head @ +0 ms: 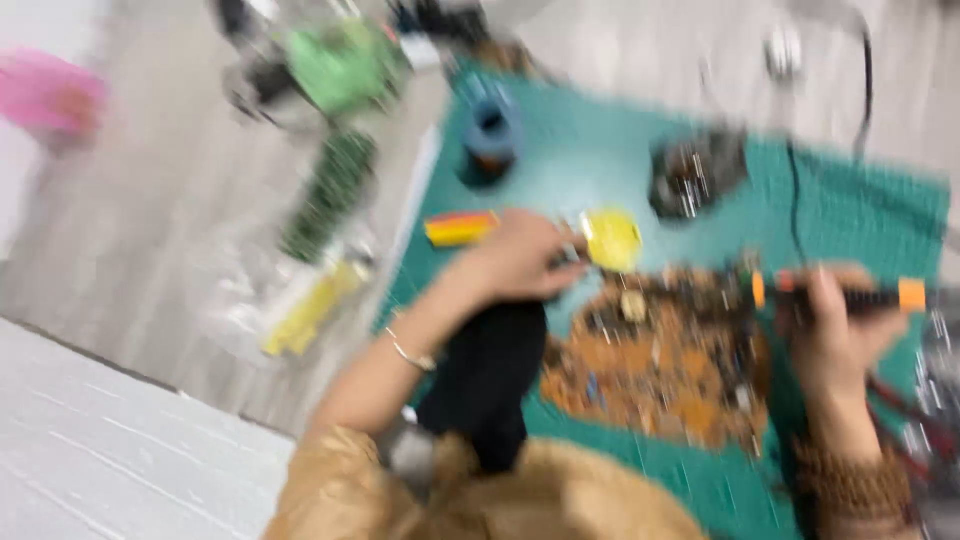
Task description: A person uses a soldering iron and a screwdriver to desolder and remove various electronic components from a printed circuit board on a repair mat.
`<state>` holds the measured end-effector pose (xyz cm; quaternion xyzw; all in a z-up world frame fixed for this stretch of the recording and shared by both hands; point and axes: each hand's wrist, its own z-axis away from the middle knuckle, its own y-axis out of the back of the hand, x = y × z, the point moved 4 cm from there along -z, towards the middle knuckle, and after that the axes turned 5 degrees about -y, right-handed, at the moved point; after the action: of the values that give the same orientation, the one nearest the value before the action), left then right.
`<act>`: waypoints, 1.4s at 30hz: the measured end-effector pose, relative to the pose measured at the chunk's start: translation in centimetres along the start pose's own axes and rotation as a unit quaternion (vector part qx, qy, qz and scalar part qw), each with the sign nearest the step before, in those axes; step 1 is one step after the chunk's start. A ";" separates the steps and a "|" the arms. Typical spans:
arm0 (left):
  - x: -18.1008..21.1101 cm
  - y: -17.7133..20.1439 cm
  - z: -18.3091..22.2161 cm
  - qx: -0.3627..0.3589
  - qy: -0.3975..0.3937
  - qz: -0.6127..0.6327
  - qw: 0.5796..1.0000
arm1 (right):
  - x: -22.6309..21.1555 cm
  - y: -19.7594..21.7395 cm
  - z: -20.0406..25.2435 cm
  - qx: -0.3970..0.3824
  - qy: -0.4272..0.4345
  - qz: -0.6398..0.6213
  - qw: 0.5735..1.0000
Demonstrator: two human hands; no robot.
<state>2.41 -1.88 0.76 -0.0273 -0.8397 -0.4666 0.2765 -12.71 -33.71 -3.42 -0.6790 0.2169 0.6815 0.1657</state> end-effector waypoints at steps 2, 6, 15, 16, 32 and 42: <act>0.3 0.3 -0.1 -0.015 0.009 -0.029 0.999 | 0.1 0.0 0.1 -0.004 0.022 0.019 1.000; 1.6 1.2 -0.3 -0.033 0.041 -0.012 0.999 | 0.6 -0.1 0.2 0.021 0.080 0.101 0.991; 0.7 1.6 -0.4 -0.026 0.069 -0.030 0.997 | 0.2 -0.7 -0.2 0.009 0.096 0.094 0.991; 0.8 1.7 -0.3 -0.025 0.068 -0.032 0.997 | 0.3 -0.6 -0.2 0.009 0.098 0.093 0.991; -1.2 0.2 -0.1 -0.004 0.074 -0.065 0.995 | -0.3 0.1 0.3 0.021 0.061 0.128 0.990; 0.1 1.5 -0.8 0.060 0.051 -0.066 0.995 | -2.9 -1.3 0.6 -0.027 0.118 0.096 0.988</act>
<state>3.10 -1.71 2.29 0.0682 -0.8507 -0.4337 0.2890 -12.47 -32.14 -0.64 -0.7353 0.2807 0.6145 0.0547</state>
